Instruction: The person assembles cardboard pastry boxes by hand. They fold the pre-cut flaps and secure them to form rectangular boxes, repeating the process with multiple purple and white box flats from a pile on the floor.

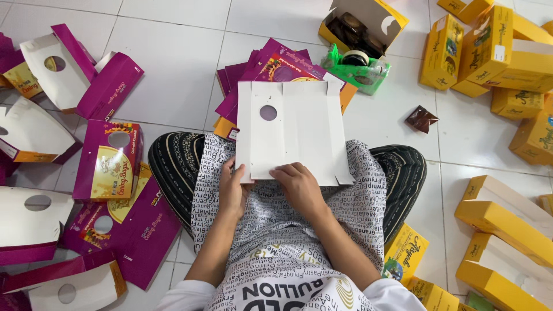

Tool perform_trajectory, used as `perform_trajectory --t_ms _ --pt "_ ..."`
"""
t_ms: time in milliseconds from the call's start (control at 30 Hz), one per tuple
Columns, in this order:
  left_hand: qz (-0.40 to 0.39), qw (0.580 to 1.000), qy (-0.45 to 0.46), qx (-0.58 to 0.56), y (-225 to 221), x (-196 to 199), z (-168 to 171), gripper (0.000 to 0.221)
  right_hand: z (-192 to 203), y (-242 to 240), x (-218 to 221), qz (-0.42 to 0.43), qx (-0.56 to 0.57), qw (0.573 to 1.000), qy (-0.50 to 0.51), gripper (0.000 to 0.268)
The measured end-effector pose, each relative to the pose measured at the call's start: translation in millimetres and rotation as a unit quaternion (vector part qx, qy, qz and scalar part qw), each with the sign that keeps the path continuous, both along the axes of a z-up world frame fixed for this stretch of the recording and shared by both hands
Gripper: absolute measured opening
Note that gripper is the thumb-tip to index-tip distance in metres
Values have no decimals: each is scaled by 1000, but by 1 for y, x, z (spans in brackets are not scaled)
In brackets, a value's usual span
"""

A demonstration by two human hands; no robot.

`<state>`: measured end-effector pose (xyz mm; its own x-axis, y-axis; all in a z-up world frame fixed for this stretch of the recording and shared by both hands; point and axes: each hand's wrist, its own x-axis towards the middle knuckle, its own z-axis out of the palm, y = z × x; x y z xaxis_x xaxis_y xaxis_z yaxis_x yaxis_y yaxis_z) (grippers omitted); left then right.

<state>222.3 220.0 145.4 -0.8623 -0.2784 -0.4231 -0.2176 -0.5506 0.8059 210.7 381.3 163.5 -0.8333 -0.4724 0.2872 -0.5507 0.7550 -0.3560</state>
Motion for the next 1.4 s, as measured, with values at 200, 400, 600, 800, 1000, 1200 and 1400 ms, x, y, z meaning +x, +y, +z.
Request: perform_trajectory --t_ms 200,400,600,800,1000,1200,1400 --pt "-124 987 7 -105 -23 15 3 61 20 -2 10 11 10 998 -58 16" --pt "-269 891 -15 -367 -31 40 39 56 79 0 32 104 -32 975 -192 9" --pt "-133 757 260 -584 -11 39 84 50 74 14 19 -16 -109 992 56 15" --pt "-110 713 392 -571 10 5 74 38 64 6 18 -35 -259 965 -13 10" --pt "-21 783 345 -518 18 5 65 67 90 3 27 -29 -346 932 -106 14" --pt "-27 744 398 -535 13 3 68 17 89 3 20 -58 -299 952 44 16" --pt "16 787 400 -470 19 -16 95 13 115 -4 12 -22 -246 931 268 16"
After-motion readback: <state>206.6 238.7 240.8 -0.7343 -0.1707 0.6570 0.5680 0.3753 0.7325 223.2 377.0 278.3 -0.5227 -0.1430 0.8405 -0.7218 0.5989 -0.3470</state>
